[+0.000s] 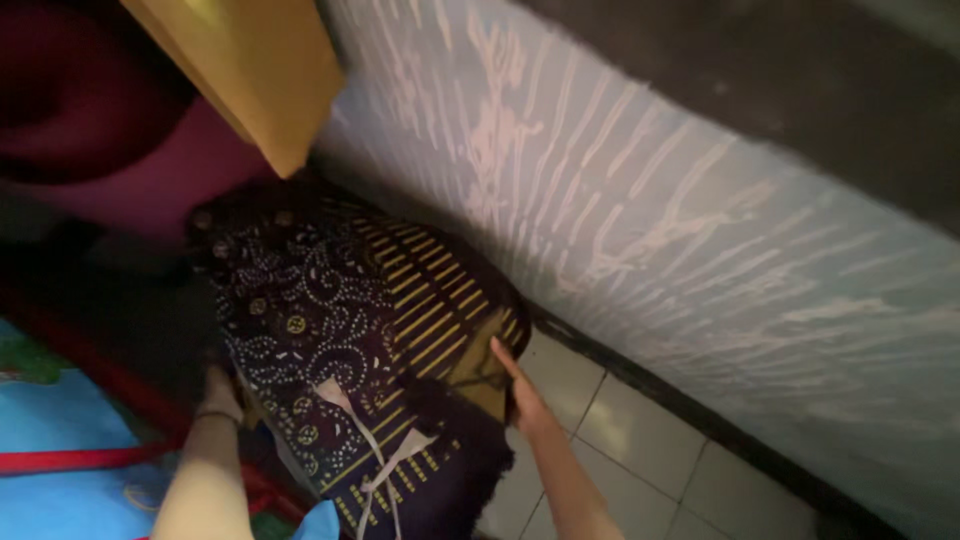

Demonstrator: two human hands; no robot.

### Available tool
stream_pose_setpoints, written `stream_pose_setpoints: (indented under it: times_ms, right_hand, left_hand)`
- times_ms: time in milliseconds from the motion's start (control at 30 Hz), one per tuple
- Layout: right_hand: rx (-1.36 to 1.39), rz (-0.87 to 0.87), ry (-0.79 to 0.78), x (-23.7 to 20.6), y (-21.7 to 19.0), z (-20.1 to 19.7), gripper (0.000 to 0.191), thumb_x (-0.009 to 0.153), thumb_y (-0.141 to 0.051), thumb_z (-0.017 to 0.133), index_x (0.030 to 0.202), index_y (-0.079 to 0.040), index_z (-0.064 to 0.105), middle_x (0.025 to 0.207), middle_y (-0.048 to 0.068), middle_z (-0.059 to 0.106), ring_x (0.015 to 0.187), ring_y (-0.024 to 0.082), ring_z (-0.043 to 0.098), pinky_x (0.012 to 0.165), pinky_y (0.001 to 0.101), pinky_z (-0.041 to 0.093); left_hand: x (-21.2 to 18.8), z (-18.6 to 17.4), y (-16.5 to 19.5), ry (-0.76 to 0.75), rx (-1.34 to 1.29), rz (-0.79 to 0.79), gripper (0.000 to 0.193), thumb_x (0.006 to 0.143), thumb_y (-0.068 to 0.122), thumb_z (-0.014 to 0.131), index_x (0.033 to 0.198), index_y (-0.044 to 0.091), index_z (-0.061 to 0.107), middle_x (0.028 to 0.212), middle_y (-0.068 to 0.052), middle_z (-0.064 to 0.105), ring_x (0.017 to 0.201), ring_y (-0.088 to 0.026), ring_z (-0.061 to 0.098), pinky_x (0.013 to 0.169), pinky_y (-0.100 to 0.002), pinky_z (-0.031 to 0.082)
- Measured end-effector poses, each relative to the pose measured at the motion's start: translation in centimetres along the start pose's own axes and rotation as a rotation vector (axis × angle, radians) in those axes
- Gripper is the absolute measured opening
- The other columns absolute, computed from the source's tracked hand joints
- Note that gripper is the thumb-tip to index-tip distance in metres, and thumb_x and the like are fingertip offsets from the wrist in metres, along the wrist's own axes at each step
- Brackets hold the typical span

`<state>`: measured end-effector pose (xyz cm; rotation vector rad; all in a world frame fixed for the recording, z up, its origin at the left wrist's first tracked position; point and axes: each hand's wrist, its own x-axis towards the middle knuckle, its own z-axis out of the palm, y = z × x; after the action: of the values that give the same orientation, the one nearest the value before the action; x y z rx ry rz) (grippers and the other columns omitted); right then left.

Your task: The person tidies a bedroom: they straighten pillows and a Hello Kitty blanket on the bed, reposition a white fan near the desk, adjust a doormat in the hallway, stack pillows on a lower bunk bed, and reposition a bamboo floor mat before returning to the first bed.

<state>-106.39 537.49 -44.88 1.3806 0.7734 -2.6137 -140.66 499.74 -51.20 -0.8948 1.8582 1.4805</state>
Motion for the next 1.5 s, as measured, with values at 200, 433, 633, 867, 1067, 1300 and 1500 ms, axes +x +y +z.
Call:
stream_pose_setpoints:
  times_ms: [200, 433, 633, 867, 1067, 1300, 1500]
  right_hand:
    - [-0.072, -0.051, 0.021, -2.7, 1.2, 0.1, 0.082, 0.074, -0.051, 0.081, 0.139, -0.007, 0.058, 0.132, 0.011, 0.069, 0.119, 0.027, 0.067, 0.106, 0.0415, 0.053]
    - [0.072, -0.171, 0.091, -8.1, 3.3, -7.6, 0.067, 0.080, -0.042, 0.076, 0.134, -0.003, 0.064, 0.120, 0.013, 0.073, 0.104, 0.028, 0.073, 0.093, 0.0420, 0.058]
    - [0.140, -0.080, 0.296, -15.0, 4.8, -21.1, 0.065, 0.081, -0.044, 0.071, 0.131, -0.005, 0.062, 0.117, 0.015, 0.073, 0.101, 0.032, 0.072, 0.090, 0.0470, 0.059]
    - [0.242, -0.099, 0.449, -29.3, 4.9, -34.4, 0.068, 0.086, -0.047, 0.069, 0.136, -0.002, 0.060, 0.125, 0.015, 0.067, 0.108, 0.032, 0.066, 0.095, 0.0479, 0.053]
    - [0.160, -0.213, 0.637, -38.5, 8.0, -44.8, 0.064, 0.092, -0.051, 0.062, 0.135, -0.004, 0.062, 0.125, 0.014, 0.067, 0.110, 0.030, 0.065, 0.096, 0.0470, 0.051]
    - [0.071, -0.351, 0.773, -44.8, 13.0, -57.2, 0.062, 0.099, -0.056, 0.054, 0.134, -0.006, 0.065, 0.125, 0.012, 0.067, 0.111, 0.029, 0.063, 0.098, 0.0460, 0.048]
    - [-0.162, -0.210, 1.084, -50.1, 14.6, -57.6, 0.074, 0.095, -0.056, 0.063, 0.146, -0.002, 0.056, 0.140, 0.022, 0.059, 0.124, 0.037, 0.056, 0.106, 0.0502, 0.044]
  left_hand:
    - [-1.3, -2.9, -4.4, -0.303, -0.187, 0.033, 0.089, 0.089, 0.080, 0.024, 0.150, 0.021, 0.052, 0.150, -0.005, 0.056, 0.136, -0.032, 0.052, 0.112, -0.051, 0.043]
    - [-6.3, 3.1, -10.9, -0.020, -0.228, 0.102, 0.087, 0.090, 0.079, 0.030, 0.140, 0.014, 0.057, 0.139, -0.012, 0.060, 0.126, -0.036, 0.057, 0.106, -0.052, 0.045]
    - [-13.1, 12.2, -20.3, 0.161, 0.007, 0.071, 0.087, 0.091, 0.079, 0.034, 0.129, 0.006, 0.062, 0.127, -0.019, 0.064, 0.117, -0.041, 0.061, 0.100, -0.054, 0.047]
    - [-27.2, 19.4, -32.4, 0.255, 0.303, -0.033, 0.091, 0.093, 0.078, 0.038, 0.117, -0.004, 0.069, 0.114, -0.028, 0.069, 0.107, -0.047, 0.066, 0.092, -0.057, 0.050]
    - [-39.0, 22.7, -43.8, 0.207, 0.463, -0.076, 0.096, 0.094, 0.078, 0.042, 0.107, -0.012, 0.074, 0.103, -0.035, 0.073, 0.098, -0.052, 0.071, 0.085, -0.059, 0.053]
    - [-46.4, 24.4, -55.8, -0.087, 0.755, 0.201, 0.087, 0.098, 0.070, 0.031, 0.121, -0.005, 0.069, 0.109, -0.031, 0.073, 0.101, -0.049, 0.070, 0.088, -0.057, 0.053]
    - [-47.1, 23.4, -59.0, -0.616, 0.553, 0.093, 0.078, 0.099, 0.070, 0.031, 0.142, 0.011, 0.058, 0.126, -0.015, 0.073, 0.119, -0.031, 0.068, 0.102, -0.042, 0.049]
